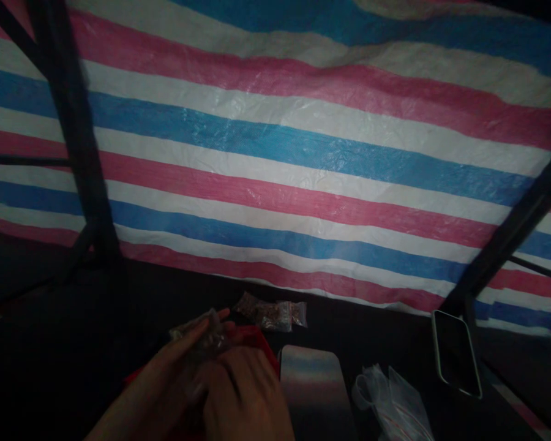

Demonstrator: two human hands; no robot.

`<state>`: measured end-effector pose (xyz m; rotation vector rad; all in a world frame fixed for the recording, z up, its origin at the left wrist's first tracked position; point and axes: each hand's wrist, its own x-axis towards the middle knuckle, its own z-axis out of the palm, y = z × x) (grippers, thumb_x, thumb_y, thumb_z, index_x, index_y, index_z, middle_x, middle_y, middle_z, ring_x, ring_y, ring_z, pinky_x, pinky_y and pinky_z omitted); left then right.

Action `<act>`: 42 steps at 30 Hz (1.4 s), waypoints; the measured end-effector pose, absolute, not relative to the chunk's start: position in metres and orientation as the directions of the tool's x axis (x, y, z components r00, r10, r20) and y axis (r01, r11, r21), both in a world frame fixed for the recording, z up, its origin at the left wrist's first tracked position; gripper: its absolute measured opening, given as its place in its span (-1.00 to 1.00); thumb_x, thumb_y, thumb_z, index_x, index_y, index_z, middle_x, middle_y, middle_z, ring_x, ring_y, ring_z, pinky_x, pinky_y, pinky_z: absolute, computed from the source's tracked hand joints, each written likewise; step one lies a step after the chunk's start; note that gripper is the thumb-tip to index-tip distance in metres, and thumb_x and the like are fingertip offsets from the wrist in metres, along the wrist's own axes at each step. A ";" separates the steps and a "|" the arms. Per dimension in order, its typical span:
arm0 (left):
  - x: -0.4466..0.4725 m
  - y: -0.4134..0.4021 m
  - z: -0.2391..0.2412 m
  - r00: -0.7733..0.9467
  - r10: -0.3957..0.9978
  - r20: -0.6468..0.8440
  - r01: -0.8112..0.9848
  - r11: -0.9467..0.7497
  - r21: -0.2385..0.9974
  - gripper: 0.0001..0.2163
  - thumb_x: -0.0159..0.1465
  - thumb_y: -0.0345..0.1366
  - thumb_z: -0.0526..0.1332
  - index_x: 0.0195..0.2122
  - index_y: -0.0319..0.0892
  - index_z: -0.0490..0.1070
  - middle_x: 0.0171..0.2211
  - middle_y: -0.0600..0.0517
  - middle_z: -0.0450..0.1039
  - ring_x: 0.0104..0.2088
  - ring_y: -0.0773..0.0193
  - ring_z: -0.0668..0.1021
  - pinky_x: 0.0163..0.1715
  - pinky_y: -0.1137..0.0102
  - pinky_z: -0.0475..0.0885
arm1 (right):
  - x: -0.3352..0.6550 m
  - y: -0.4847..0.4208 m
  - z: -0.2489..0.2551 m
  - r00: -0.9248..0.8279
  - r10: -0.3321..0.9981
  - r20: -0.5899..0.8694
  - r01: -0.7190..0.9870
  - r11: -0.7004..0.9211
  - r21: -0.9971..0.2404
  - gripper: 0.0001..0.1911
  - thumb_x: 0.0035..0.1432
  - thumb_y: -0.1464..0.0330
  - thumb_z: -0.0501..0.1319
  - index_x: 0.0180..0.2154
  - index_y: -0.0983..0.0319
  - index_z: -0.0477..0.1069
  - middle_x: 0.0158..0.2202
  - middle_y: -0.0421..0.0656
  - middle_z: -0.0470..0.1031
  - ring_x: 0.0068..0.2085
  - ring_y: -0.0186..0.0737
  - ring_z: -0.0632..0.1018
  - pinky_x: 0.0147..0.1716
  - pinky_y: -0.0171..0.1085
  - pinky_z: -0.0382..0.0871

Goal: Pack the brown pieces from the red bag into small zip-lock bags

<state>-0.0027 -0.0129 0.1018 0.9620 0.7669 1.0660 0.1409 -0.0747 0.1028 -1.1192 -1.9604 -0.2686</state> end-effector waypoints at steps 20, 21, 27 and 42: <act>0.017 -0.023 0.101 0.153 0.981 0.123 -0.208 -0.089 0.974 -0.41 0.19 0.32 0.33 -0.01 -0.06 0.42 -0.34 0.13 0.53 -0.38 0.29 0.58 -0.38 0.45 0.50 | 0.174 -0.077 0.144 0.147 0.926 0.346 0.848 0.062 -0.526 -0.68 0.09 0.59 0.14 -0.18 0.13 0.47 -0.16 -0.15 0.61 -0.15 -0.02 0.62 -0.16 -0.15 0.38; 0.016 -0.024 0.101 0.149 0.982 0.118 -0.185 -0.089 0.979 -0.40 0.21 0.34 0.30 0.01 -0.06 0.43 -0.32 0.11 0.54 -0.34 0.27 0.59 -0.34 0.44 0.52 | 0.174 -0.077 0.144 0.146 0.919 0.367 0.846 0.076 -0.527 -0.68 0.08 0.59 0.14 -0.19 0.13 0.47 -0.18 -0.16 0.61 -0.16 -0.03 0.61 -0.17 -0.16 0.36; 0.012 -0.021 0.103 0.176 0.970 0.166 -0.128 -0.144 0.981 -0.44 0.23 0.37 0.24 -0.14 -0.06 0.50 -0.27 0.05 0.56 -0.27 0.22 0.59 -0.25 0.41 0.54 | 0.172 -0.078 0.143 0.132 0.908 0.399 0.842 0.109 -0.528 -0.69 0.11 0.58 0.14 -0.19 0.14 0.49 -0.17 -0.15 0.61 -0.16 -0.04 0.58 -0.15 -0.15 0.32; 0.018 -0.012 0.107 0.236 0.958 0.165 -0.258 -0.102 0.961 -0.59 0.19 0.16 0.43 -0.26 -0.10 0.50 -0.49 0.17 0.41 -0.53 0.42 0.39 -0.57 0.57 0.30 | 0.175 -0.081 0.153 0.127 0.881 0.456 0.840 0.149 -0.521 -0.70 0.12 0.60 0.12 -0.23 0.16 0.49 -0.21 -0.18 0.58 -0.19 -0.07 0.53 -0.13 -0.11 0.24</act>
